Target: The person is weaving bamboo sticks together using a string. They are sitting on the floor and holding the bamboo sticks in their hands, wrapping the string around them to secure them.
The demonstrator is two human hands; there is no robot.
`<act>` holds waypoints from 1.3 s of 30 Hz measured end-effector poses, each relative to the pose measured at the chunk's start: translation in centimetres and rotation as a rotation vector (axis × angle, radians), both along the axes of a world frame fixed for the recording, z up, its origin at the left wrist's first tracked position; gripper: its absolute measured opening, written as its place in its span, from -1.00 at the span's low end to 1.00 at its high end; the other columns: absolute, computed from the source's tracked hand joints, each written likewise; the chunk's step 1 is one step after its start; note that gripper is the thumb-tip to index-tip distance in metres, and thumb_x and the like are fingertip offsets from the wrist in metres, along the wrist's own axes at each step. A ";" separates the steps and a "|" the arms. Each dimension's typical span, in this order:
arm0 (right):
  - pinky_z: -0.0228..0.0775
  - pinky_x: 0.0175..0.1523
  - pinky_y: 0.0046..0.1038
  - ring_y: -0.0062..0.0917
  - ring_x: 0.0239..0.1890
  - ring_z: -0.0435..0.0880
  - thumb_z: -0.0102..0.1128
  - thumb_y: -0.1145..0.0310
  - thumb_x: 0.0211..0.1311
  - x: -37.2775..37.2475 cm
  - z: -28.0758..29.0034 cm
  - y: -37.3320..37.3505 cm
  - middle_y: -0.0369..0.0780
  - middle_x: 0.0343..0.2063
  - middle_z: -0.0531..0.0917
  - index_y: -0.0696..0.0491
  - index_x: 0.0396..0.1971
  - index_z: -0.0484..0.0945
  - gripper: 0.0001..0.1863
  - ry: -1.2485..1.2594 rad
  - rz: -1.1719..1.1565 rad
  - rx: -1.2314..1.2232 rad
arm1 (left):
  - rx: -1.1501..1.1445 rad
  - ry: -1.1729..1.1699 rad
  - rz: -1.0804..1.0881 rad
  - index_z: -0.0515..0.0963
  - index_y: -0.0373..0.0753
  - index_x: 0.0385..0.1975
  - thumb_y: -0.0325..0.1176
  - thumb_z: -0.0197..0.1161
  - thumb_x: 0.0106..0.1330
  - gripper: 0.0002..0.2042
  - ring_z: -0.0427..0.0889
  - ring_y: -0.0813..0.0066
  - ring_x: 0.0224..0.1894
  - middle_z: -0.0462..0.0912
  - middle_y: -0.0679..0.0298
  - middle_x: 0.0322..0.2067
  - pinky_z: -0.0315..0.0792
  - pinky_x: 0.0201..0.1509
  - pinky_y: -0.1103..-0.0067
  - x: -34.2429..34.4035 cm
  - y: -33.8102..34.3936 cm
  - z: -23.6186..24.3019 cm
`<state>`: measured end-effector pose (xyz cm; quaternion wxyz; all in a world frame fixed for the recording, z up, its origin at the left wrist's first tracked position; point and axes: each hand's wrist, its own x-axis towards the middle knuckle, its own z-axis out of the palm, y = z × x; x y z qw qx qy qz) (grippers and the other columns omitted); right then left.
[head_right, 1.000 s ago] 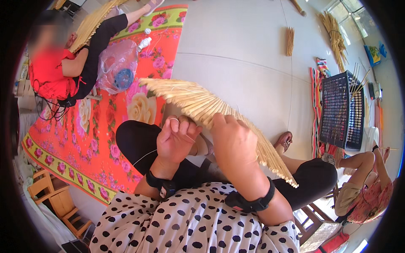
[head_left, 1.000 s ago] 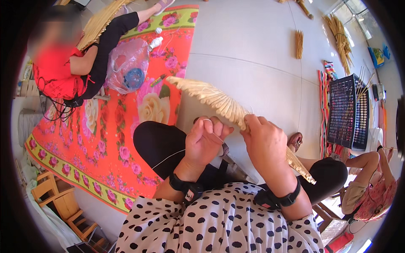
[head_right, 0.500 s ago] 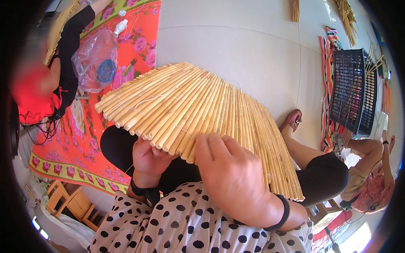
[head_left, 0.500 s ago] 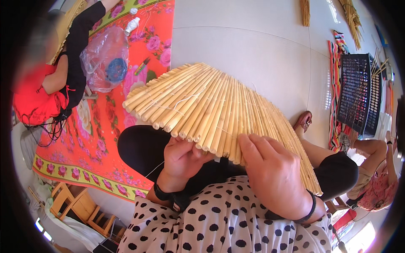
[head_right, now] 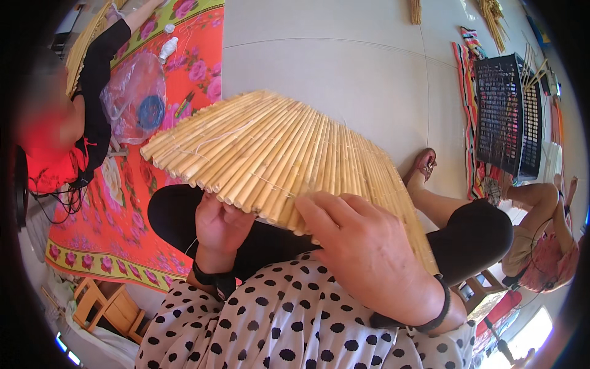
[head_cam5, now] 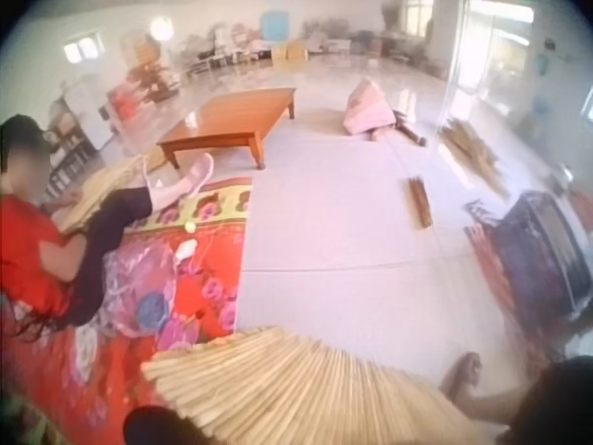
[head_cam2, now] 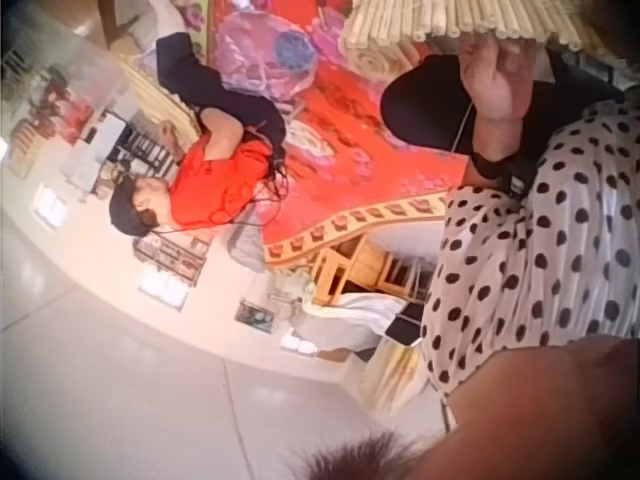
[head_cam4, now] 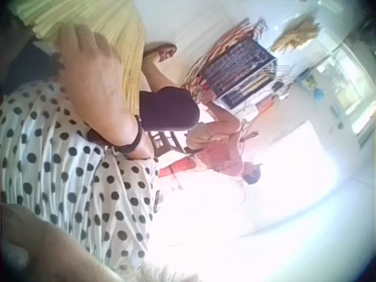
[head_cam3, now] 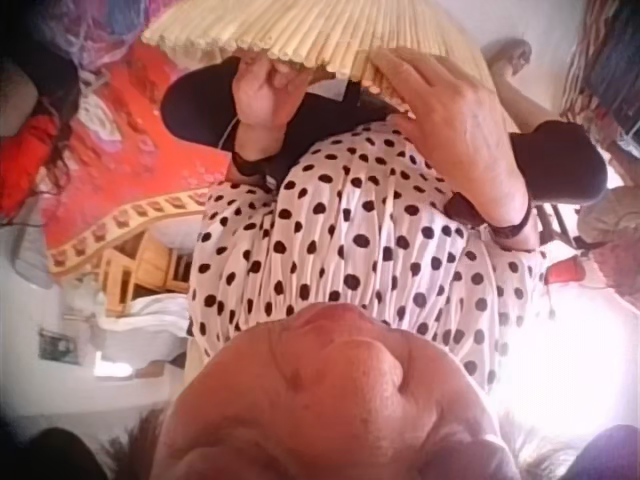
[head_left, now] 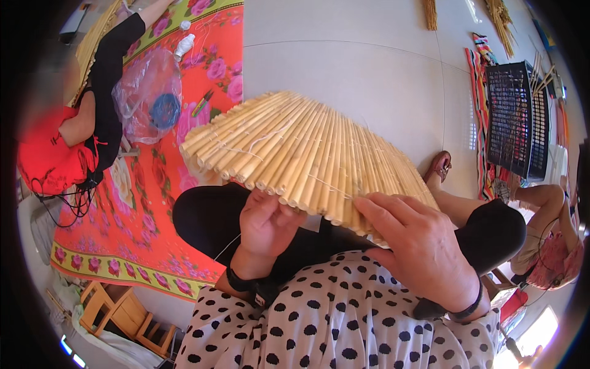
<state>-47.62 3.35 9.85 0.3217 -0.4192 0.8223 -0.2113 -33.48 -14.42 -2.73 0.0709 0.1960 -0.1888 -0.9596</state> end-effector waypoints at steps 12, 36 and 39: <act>0.35 0.23 -0.25 -0.19 0.20 0.43 0.45 0.37 -0.10 0.9 -3.2 4.7 -0.10 0.06 0.48 0.03 0.17 0.42 -0.28 -0.290 0.150 0.066 | -0.181 -0.295 0.014 0.42 -0.31 0.07 -0.23 -0.14 0.50 -0.66 0.14 0.76 -0.69 0.37 0.47 -0.57 0.12 -0.63 0.76 1.5 -2.7 -0.2; 0.35 0.21 -0.25 -0.18 0.12 0.50 0.52 0.33 -0.14 0.8 -3.4 4.8 -0.09 0.07 0.50 -0.01 0.17 0.42 -0.24 -0.304 0.180 0.110 | -0.163 -0.205 -0.073 0.43 -0.34 0.07 -0.35 -0.10 0.45 -0.69 0.16 0.76 -0.66 0.53 0.37 -0.41 0.11 -0.58 0.77 1.9 -3.0 -0.3; 0.37 0.19 -0.27 -0.23 0.09 0.53 0.50 0.35 -0.15 0.5 -2.8 5.1 -0.12 0.03 0.55 -0.02 0.16 0.44 -0.26 -0.302 0.169 0.127 | -0.183 -0.256 -0.073 0.42 -0.32 0.06 -0.31 -0.13 0.48 -0.70 0.15 0.77 -0.68 0.44 0.45 -0.50 0.12 -0.59 0.77 1.1 -2.5 0.3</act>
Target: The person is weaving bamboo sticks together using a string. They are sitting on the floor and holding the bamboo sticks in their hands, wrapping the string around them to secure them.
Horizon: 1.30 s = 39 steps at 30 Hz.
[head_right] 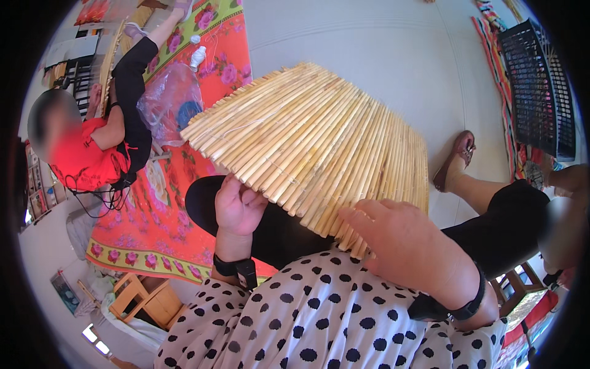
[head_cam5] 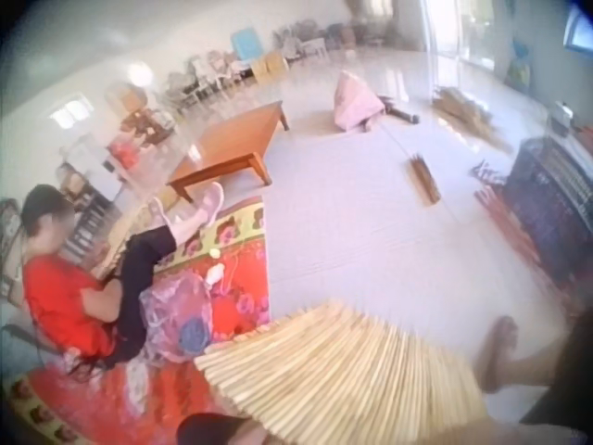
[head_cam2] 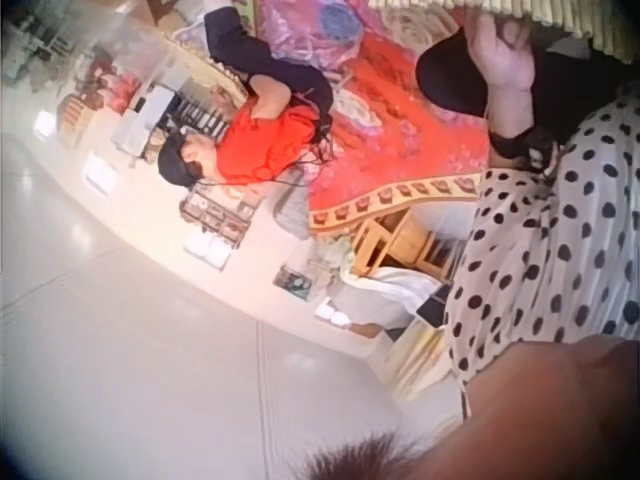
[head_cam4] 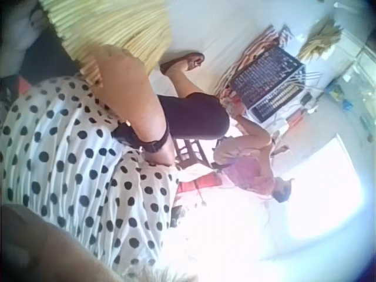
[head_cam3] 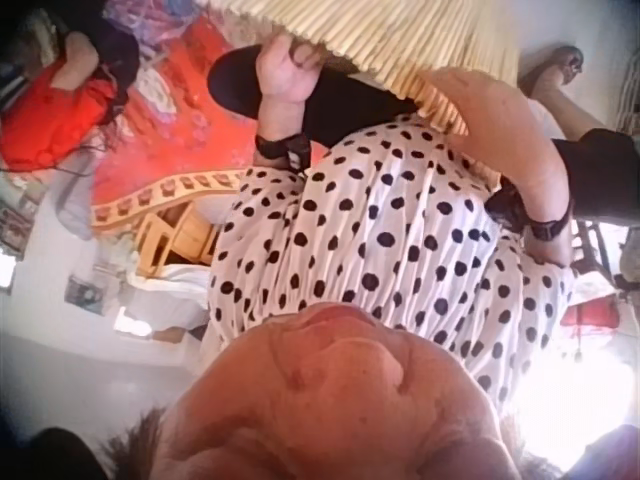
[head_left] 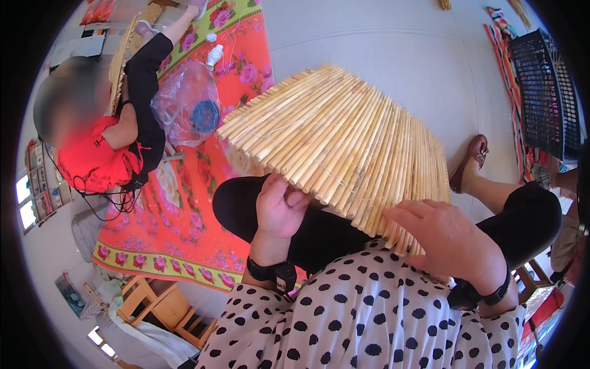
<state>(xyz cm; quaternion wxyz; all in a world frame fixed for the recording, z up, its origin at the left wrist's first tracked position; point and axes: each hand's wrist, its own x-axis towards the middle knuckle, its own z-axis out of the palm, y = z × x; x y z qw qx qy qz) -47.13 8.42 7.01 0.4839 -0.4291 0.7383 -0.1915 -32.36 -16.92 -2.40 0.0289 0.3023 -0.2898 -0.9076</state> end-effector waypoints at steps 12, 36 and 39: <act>0.46 -0.05 -0.26 -0.22 -0.12 0.61 0.35 0.36 -0.03 -2.4 5.4 -1.0 -0.16 -0.23 0.64 0.04 -0.07 0.52 -0.56 0.896 -0.280 -0.130 | 0.033 0.163 0.116 0.45 -0.23 -0.36 -0.27 0.00 0.46 -0.80 0.27 0.64 -0.56 0.31 0.44 -0.59 0.35 -0.31 0.58 -9.7 3.7 0.8; 0.52 -0.23 -0.16 -0.13 -0.32 0.69 0.31 0.12 0.09 -1.3 1.3 -6.8 -0.09 -0.47 0.67 0.05 -0.34 0.55 -0.69 1.017 -0.374 0.190 | -0.046 0.303 0.022 0.48 -0.30 -0.45 -0.35 0.02 0.44 -0.77 0.23 0.69 -0.61 0.30 0.47 -0.64 0.18 -0.47 0.66 -10.7 6.0 2.1; 0.50 -0.27 -0.10 -0.08 -0.35 0.67 0.32 0.08 0.07 -1.5 0.9 -8.0 -0.05 -0.51 0.66 0.07 -0.35 0.55 -0.65 1.078 -0.438 0.139 | -0.019 0.286 0.046 0.48 -0.30 -0.46 -0.36 0.01 0.44 -0.77 0.23 0.68 -0.61 0.30 0.46 -0.66 0.18 -0.47 0.65 -11.4 6.5 2.5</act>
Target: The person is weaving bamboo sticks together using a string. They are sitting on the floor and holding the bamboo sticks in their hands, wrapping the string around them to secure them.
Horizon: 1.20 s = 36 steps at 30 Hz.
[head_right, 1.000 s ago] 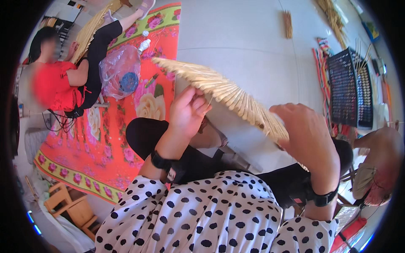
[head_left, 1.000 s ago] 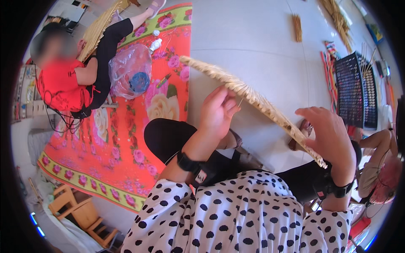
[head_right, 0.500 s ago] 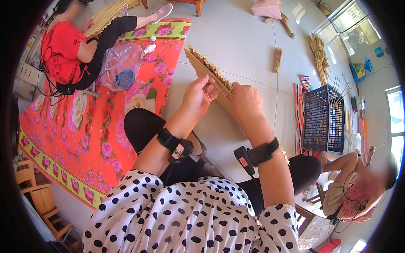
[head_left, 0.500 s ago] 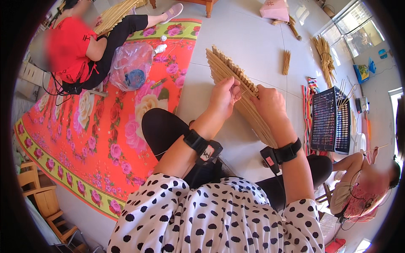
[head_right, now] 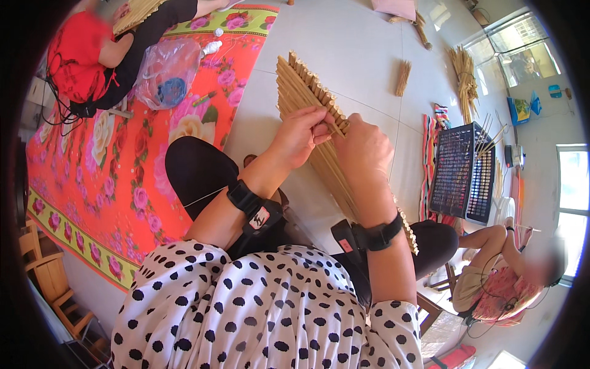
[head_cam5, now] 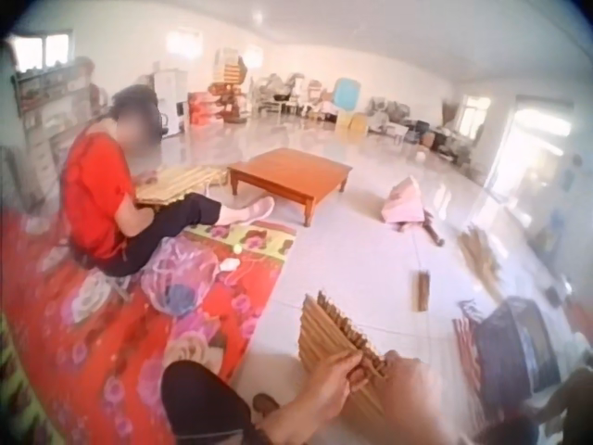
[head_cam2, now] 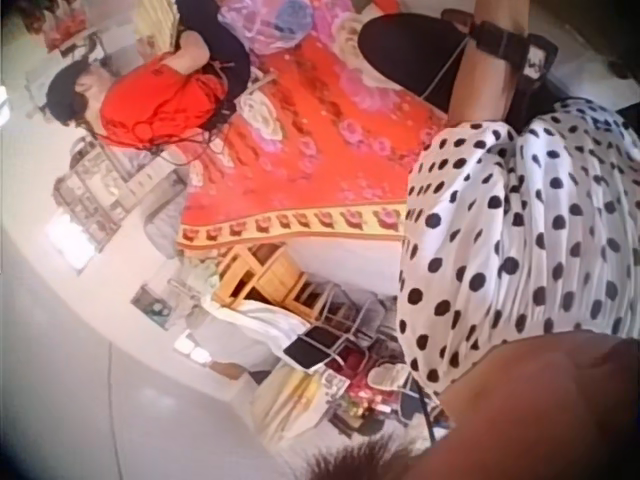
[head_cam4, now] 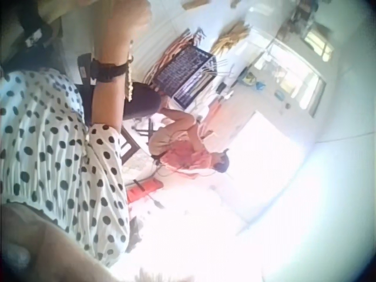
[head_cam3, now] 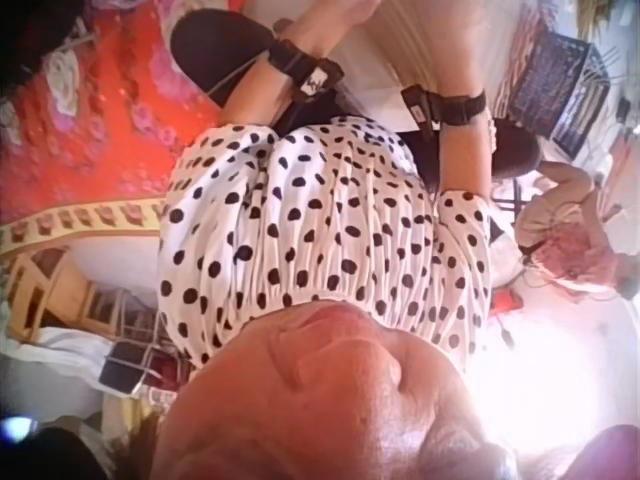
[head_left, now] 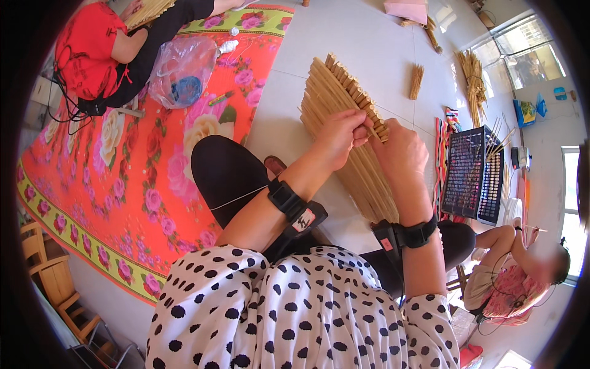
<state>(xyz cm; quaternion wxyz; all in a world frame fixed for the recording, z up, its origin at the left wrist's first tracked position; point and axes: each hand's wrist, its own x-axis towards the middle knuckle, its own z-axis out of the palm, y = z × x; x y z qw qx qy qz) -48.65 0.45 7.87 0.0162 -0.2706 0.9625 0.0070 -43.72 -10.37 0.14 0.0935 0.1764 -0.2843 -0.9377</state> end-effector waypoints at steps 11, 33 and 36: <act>0.47 -0.29 -0.14 -0.04 -0.38 0.63 0.37 0.17 0.02 -1.5 -0.6 0.2 -0.05 -0.52 0.64 0.09 -0.47 0.53 -0.70 -0.050 0.046 -0.097 | -0.235 0.052 0.035 0.53 -0.36 -0.42 -0.26 0.04 0.46 -0.70 0.37 0.59 -0.55 0.41 0.36 -0.62 0.28 -0.38 0.60 1.2 0.3 0.8; 0.40 -0.20 -0.15 0.00 -0.33 0.61 0.38 0.11 -0.01 -10.0 -3.2 3.4 0.09 -0.47 0.62 0.21 -0.32 0.58 -0.56 -0.022 0.207 -0.100 | -1.845 -0.158 0.140 0.57 -0.27 -0.20 -0.31 0.29 0.21 -0.76 0.55 -0.02 -0.01 0.42 -0.14 0.08 0.43 0.07 0.26 13.0 -3.5 4.1; 0.40 -0.23 -0.16 0.00 -0.36 0.60 0.37 0.11 0.00 -10.6 -3.0 3.7 0.08 -0.47 0.63 0.22 -0.30 0.59 -0.55 -0.075 0.236 -0.174 | -1.823 -0.343 0.454 0.57 -0.27 -0.16 -0.28 0.29 0.23 -0.74 0.56 0.14 -0.02 0.49 0.05 0.06 0.46 0.02 0.38 20.0 -10.4 4.4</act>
